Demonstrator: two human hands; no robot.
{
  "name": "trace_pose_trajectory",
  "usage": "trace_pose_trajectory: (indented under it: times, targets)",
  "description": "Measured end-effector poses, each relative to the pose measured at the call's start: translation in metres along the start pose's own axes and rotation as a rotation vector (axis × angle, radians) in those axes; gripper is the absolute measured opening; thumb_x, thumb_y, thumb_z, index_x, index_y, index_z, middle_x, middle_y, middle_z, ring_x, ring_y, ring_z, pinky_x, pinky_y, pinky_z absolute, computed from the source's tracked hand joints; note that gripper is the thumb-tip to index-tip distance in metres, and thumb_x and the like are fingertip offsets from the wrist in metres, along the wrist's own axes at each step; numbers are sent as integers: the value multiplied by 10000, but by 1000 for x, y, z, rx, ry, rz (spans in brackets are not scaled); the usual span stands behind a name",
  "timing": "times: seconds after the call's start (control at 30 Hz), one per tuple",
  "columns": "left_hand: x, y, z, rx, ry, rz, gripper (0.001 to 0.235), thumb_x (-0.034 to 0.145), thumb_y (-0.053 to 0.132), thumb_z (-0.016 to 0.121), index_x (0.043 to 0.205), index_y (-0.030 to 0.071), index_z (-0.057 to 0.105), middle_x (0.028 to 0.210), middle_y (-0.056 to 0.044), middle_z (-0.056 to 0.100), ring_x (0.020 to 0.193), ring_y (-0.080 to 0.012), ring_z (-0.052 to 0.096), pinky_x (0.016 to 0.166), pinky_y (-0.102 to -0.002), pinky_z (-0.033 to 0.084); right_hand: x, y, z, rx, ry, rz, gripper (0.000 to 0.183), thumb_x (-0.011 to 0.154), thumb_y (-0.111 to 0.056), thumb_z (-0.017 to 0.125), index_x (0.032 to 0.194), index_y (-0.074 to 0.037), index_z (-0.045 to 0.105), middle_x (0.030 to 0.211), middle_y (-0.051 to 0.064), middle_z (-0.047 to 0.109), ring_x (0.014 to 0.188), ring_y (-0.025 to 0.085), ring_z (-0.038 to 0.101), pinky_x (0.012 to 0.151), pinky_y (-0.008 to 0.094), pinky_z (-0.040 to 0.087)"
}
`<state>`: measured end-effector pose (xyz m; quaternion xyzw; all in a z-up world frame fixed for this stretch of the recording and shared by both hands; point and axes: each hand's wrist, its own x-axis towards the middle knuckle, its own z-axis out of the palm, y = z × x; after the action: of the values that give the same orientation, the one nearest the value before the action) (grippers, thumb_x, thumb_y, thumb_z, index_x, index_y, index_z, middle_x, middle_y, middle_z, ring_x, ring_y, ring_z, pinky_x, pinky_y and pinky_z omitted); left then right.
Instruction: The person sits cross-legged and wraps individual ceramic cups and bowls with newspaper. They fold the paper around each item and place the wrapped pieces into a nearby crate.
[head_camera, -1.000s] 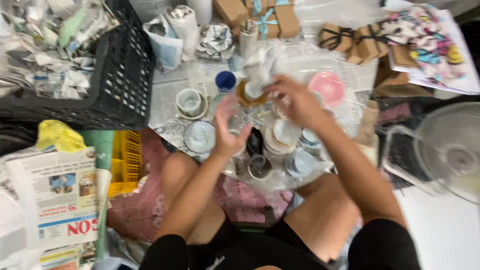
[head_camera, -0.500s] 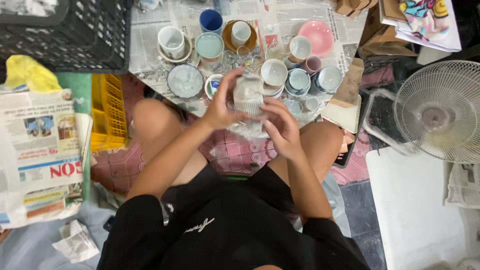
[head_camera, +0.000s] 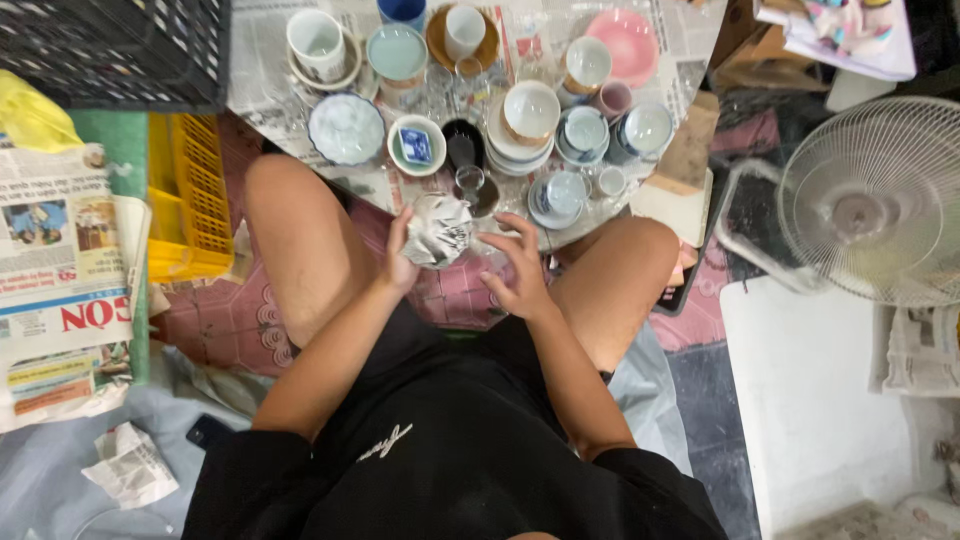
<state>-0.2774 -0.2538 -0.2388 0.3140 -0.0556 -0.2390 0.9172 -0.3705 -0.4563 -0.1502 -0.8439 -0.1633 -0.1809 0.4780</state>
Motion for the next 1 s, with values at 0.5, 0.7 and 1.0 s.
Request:
trace_pose_trajectory:
  times: [0.5, 0.7, 1.0]
  targets:
    - [4, -23, -1, 222, -86, -72, 555, 1100, 431, 391, 1431, 3, 516, 1338, -125, 645, 1228, -212, 634, 1097, -372, 492, 13, 3, 12, -150, -101, 28, 422, 669, -257, 872, 1028, -118, 698, 1560, 183, 421, 1414, 409, 370, 1188, 533, 272]
    - [10, -18, -3, -23, 20, -76, 675, 1087, 546, 283, 1443, 31, 537, 1335, -139, 669, 1222, -253, 659, 1103, -427, 509, 13, 0, 4, -127, 123, -33, 332, 695, -157, 910, 875, -157, 632, 1441, 128, 531, 1285, 356, 467, 1022, 407, 458]
    - [-3, 7, 3, 37, 22, 2, 724, 1044, 601, 307, 1453, 52, 541, 1361, -154, 660, 1257, -282, 646, 1126, -461, 502, 7, 18, 9, 241, -135, -121, 984, 909, -901, 219, 1143, -83, 716, 1322, 73, 661, 1183, 274, 612, 1025, 398, 434]
